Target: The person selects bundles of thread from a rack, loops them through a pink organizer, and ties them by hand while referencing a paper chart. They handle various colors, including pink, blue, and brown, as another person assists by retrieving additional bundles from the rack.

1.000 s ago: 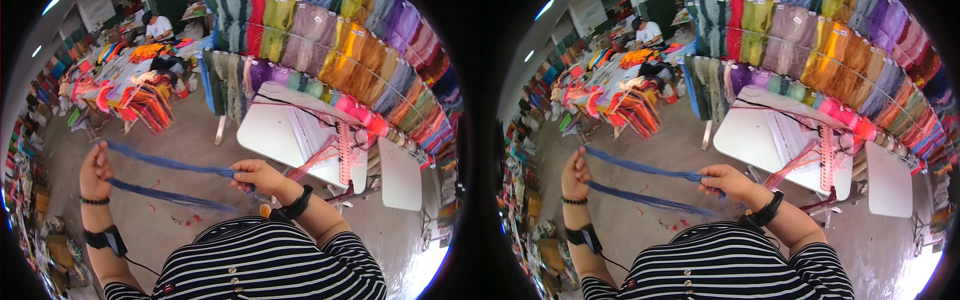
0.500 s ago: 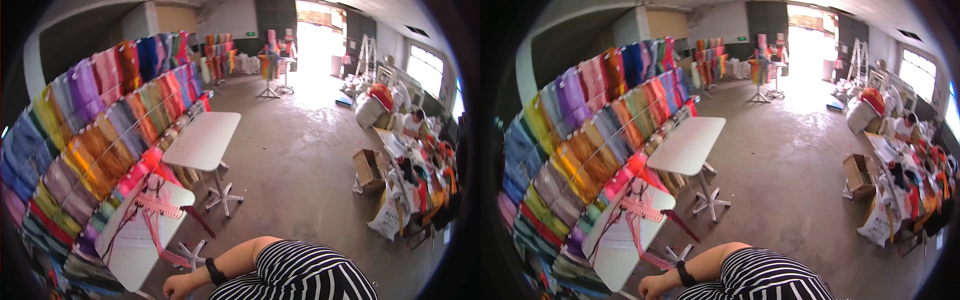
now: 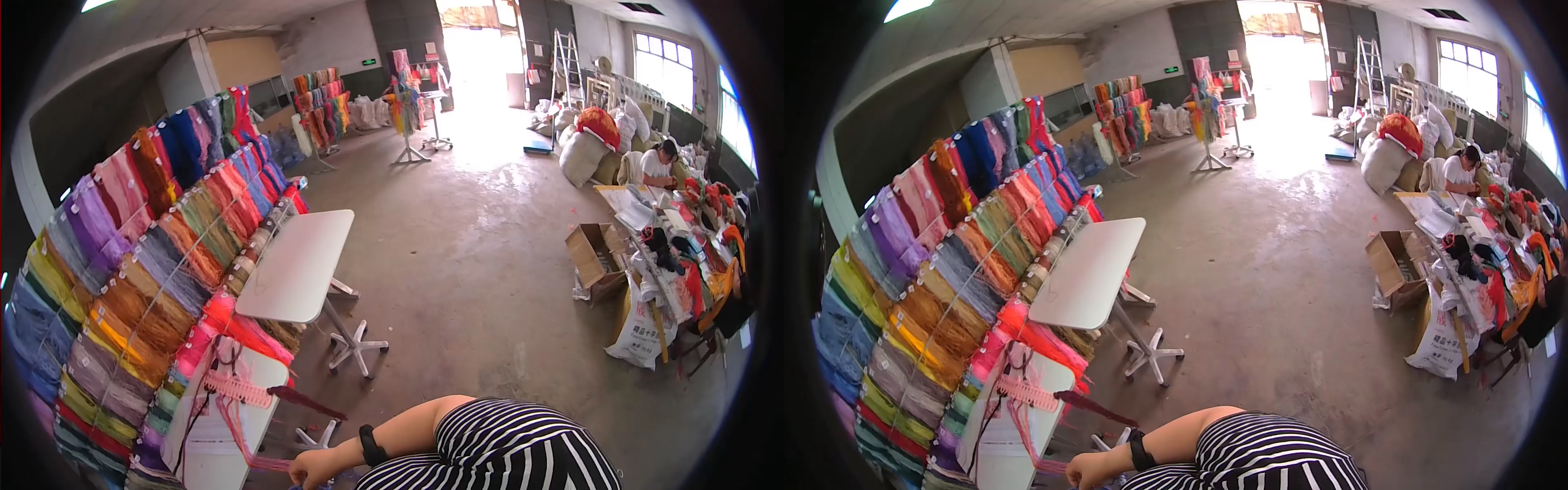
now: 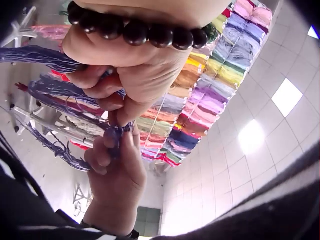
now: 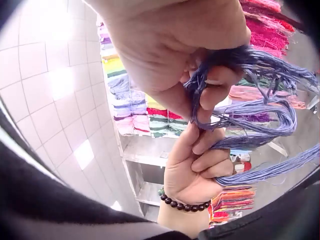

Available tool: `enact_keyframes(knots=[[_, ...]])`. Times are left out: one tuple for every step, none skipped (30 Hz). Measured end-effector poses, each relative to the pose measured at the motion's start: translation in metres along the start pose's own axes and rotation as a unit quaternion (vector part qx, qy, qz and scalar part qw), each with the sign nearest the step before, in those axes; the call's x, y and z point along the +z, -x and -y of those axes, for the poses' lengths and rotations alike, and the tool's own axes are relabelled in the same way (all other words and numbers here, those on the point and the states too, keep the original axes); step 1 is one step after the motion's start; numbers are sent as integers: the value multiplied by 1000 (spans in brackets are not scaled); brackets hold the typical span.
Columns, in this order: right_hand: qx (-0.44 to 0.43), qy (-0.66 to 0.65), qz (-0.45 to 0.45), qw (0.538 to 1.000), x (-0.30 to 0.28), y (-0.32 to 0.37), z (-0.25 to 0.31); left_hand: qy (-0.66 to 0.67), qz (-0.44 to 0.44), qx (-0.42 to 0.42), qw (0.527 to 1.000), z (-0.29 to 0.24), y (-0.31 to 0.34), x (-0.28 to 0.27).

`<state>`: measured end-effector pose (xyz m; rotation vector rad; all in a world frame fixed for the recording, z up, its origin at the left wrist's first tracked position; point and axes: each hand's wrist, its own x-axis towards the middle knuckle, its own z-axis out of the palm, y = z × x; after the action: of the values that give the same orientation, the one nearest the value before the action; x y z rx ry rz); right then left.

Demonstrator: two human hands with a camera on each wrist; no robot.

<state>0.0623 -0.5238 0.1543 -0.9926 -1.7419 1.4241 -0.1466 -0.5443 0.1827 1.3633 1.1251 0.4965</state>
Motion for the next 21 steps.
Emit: enact_keyframes(knots=[[-26, -25, 2, 999, -6, 5, -16, -113, 16, 92, 989, 2, -8, 8], [11, -83, -11, 996, -14, 15, -16, -223, 33, 183, 957, 2, -15, 17], [48, -139, -23, 989, -23, 28, -8, -119, 32, 108, 986, -6, -20, 30], [84, -195, -34, 977, -34, 40, 1, -12, 30, 32, 999, -16, -25, 45], [121, -250, -44, 960, -45, 52, 7, 96, 26, -46, 994, -24, -30, 59], [94, -210, -53, 972, -57, 63, 6, 45, 8, 37, 998, -25, -37, 71], [69, -171, -57, 981, -68, 72, 2, -6, -13, 116, 993, -22, -46, 83], [45, -136, -51, 988, -76, 80, -3, -57, -42, 187, 980, -14, -52, 93], [-10, -53, -82, 995, -85, 88, -5, 65, -6, 102, 993, -15, -64, 97], [-67, 23, -102, 992, -94, 97, -3, 194, 15, 15, 981, -23, -69, 104], [-23, -15, -99, 995, -102, 105, 4, 200, 0, 29, 979, -46, -62, 123], [24, 29, -96, 995, -116, 117, 28, 199, 12, 19, 980, -62, -60, 132], [-13, 57, -108, 992, -122, 116, 20, 164, 20, 26, 986, -65, -64, 133], [-26, 6, -129, 991, -125, 118, 19, 166, 27, 41, 985, -69, -64, 134], [-43, -28, -135, 990, -126, 119, 19, 185, 14, 41, 982, -77, -61, 137], [-58, -56, -145, 986, -130, 119, 20, 205, 6, 47, 978, -82, -62, 138], [-49, -111, -130, 984, -135, 121, 27, 232, 1, 62, 971, -86, -62, 133], [-37, -163, -120, 979, -140, 124, 38, 257, 0, 80, 963, -90, -62, 130], [-19, -195, -112, 974, -145, 125, 42, 287, 3, 84, 954, -92, -63, 126], [-2, -227, -109, 968, -148, 126, 46, 314, 10, 89, 945, -96, -65, 123], [22, -251, -97, 963, -150, 127, 53, 338, 21, 94, 936, -97, -64, 120]])
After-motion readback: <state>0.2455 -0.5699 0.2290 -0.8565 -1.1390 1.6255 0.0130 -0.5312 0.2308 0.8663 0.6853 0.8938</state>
